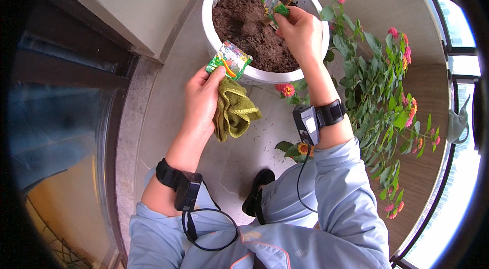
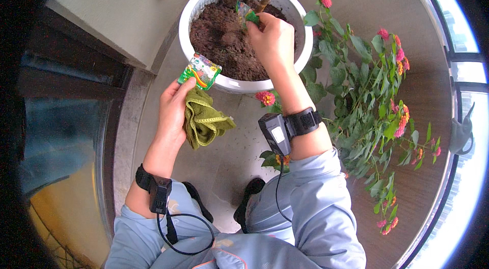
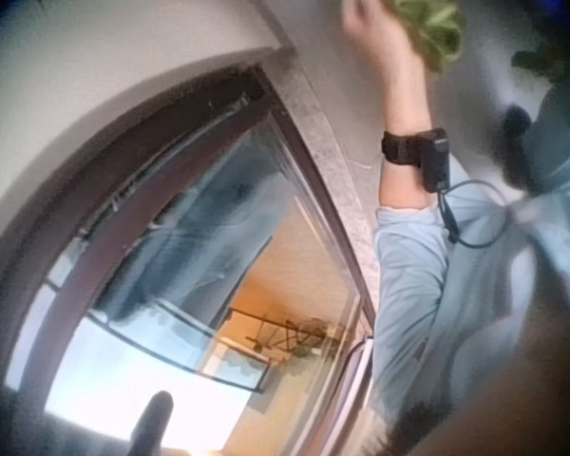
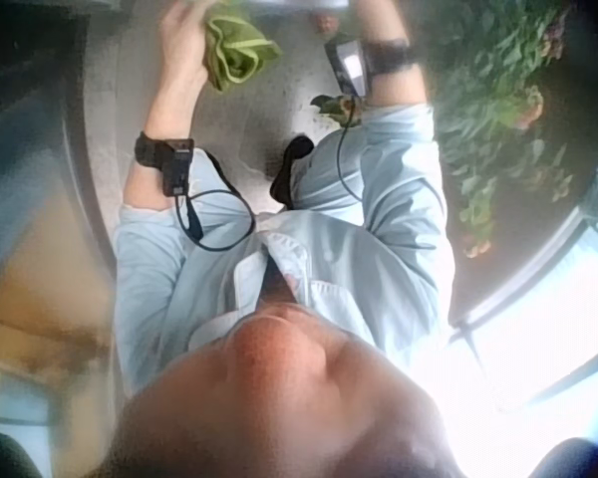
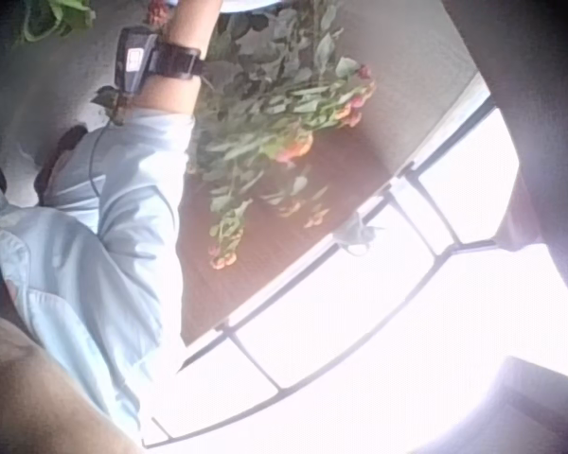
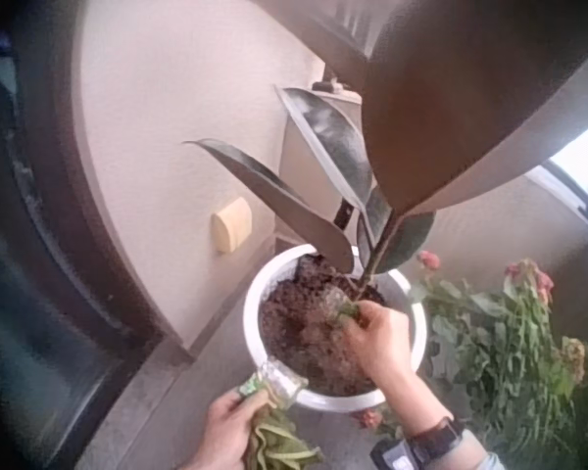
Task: The person retrieves a small packet of fertilizer from a box, cuts it open with scissors, and sprinkles the contents into the soil of a potted plant on the balcony. They repeat this with a second packet, then return the scissors to the box.
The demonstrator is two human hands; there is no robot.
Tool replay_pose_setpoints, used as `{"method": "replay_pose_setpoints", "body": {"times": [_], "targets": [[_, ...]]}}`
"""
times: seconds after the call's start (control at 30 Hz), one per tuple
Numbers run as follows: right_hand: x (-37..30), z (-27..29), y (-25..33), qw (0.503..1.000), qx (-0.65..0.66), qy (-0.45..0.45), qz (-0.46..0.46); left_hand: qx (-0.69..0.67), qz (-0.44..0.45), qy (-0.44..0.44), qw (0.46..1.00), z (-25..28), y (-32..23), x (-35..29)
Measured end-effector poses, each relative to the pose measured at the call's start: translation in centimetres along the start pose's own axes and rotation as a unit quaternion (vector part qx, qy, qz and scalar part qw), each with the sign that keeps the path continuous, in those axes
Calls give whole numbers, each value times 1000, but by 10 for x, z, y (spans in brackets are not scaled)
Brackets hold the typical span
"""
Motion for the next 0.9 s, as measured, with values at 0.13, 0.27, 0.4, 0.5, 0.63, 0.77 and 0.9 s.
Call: {"method": "replay_pose_setpoints", "body": {"times": [0.13, 0.27, 0.4, 0.5, 0.63, 0.77, 0.9], "targets": [[0, 1, 1, 999, 29, -20, -22, -9, -2, 9, 1000, 1, -4, -3], [-1, 0, 1, 999, 28, -15, -35, -2, -17, -7, 1000, 6, -8, -3], [-3, -2, 3, 1000, 6, -10, -16, -5, -9, 9, 1000, 4, -9, -7], [-4, -1, -1, 999, 17, -17, -33, 5, -7, 0, 1000, 5, -10, -9], [-3, 1, -1, 998, 33, -39, -40, 3, -11, 6, 1000, 4, -11, -10], [-5, -5, 0, 996, -85, 6, -11, 2, -14, 5, 1000, 5, -11, -11], [-6, 3, 2, 996, 56, -53, -48, 4, -12, 2, 1000, 5, -12, -10]]}}
Point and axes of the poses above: each hand's wrist, its own x-axis towards the middle knuckle, its own z-axis out of the back of the hand, y = z × x, the point moved 8 cm from there along x, towards the middle knuckle, and after that the axes turned 15 degrees about -y, right-handed, at the moved point
